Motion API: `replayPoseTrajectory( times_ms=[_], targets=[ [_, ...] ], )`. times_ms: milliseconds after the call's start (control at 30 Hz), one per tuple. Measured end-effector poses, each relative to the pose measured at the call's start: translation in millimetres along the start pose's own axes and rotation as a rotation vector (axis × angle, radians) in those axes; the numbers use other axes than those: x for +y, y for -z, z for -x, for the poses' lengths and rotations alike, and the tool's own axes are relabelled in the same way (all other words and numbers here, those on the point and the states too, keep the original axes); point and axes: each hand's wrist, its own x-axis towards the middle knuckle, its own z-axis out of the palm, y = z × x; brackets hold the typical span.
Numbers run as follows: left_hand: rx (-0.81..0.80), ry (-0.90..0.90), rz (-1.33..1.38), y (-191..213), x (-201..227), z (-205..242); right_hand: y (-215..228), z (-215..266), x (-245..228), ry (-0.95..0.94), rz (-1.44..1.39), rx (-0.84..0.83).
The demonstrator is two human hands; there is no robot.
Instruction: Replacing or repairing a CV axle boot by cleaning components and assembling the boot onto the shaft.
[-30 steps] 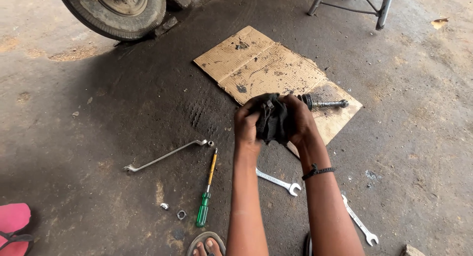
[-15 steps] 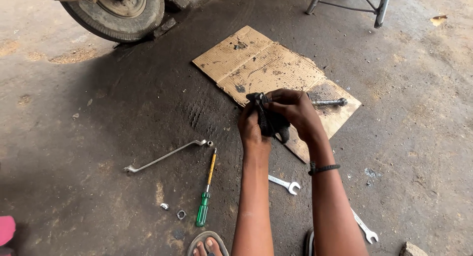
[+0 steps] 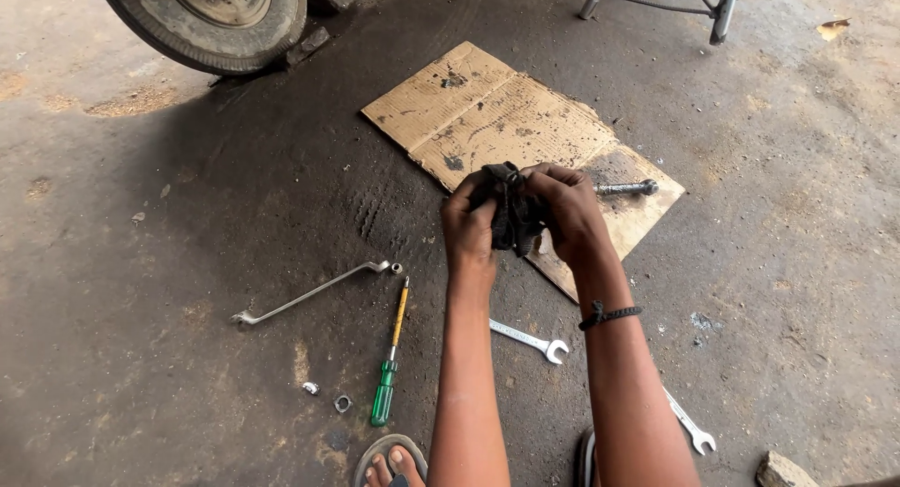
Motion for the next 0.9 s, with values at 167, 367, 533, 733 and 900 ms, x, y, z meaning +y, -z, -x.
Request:
replayPoseTrajectory(
  times_ms=[167,367,533,733,900],
  targets=[
    [-0.075,-0.051,0.084,17.0,-10.1,-6.7,-9.0,-11.7,16.5,-0.155,-0.123,0.144],
    [0.127,0.063,0.301,-14.5,28.8,23.8,-26.3,-1.6,5.1,-0.251,-0.240,0.071],
    [0.173,-0.002,0.336,6.8,14.3,11.7,-30.3,4.7,-12.1,-0.269,-0.185,-0.131],
    [0.163,-0.236,-0.299,27.1,28.9,16.8,-55.6,13.2,-19.1,-0.113,0.252,-0.258],
    [0.123,-0.144,-0.525,35.4,39.9,16.6,-49.4,8.1,-3.0,-0.037,0.416,-0.225]
  ],
)
